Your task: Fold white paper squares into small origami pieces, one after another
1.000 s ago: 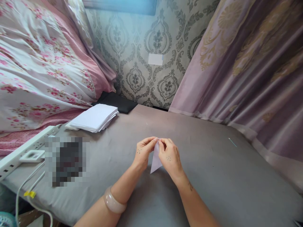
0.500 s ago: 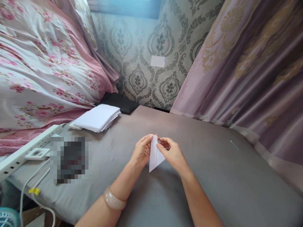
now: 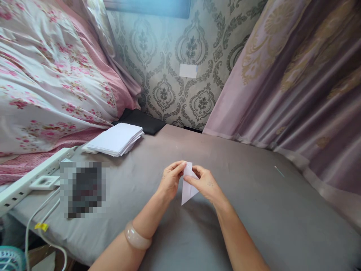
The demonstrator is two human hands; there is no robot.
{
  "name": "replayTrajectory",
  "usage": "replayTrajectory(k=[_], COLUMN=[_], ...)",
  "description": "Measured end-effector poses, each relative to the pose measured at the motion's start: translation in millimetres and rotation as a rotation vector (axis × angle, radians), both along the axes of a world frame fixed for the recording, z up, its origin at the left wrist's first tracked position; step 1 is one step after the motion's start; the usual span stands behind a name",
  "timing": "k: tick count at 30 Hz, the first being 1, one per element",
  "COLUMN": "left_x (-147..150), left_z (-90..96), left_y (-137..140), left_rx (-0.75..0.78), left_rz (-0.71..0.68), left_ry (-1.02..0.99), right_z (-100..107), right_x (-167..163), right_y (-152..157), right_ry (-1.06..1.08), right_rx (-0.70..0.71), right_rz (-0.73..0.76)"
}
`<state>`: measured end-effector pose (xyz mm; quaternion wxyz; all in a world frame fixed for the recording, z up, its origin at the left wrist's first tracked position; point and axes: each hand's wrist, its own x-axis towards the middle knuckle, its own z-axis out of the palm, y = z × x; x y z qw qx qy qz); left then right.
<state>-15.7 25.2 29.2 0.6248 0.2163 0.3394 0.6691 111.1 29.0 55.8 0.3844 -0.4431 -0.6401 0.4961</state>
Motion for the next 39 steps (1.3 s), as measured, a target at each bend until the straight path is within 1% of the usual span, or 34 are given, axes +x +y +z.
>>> replayTrajectory(k=[2,7,9,13,16,28,35,39], left_x=[0.2,2.1,2.5,2.3,1.8,0.0,0.1,-0.6], left_z=[1.0,2.3,2.2,3.0,3.0,1.1,3.6,2.8], left_y=[-1.5,-3.9,-3.6,-2.9,-2.9,-2.0,-2.3,-1.6], left_rx=[0.007,-0.001,-0.003,-0.005,-0.013,-0.007,-0.019,-0.007], left_rz=[-0.021,-0.036,-0.033,-0.048,-0.056,-0.057,-0.028,-0.003], left_ry=[0.008,0.030,0.033,0.025,0.023,0.006,-0.027,-0.030], right_z=[2.1,-0.2,-2.6,-5.3,-5.0,-2.5,-2.2,-1.0], right_x=[1.7,1.5,1.0,0.2,-1.0,-3.1,-4.6,-5.5], right_y=[0.8,2.6,3.2,4.1,4.0,2.0,-1.3,-4.8], right_ry=[0.021,0.134,0.144,0.148,0.129,-0.061,-0.149,-0.272], right_rx=[0.009,-0.082,-0.079,-0.032,0.006,0.223,0.312,0.429], right_rz=[-0.035,-0.053,-0.075,-0.121,-0.122,-0.100,-0.080,-0.079])
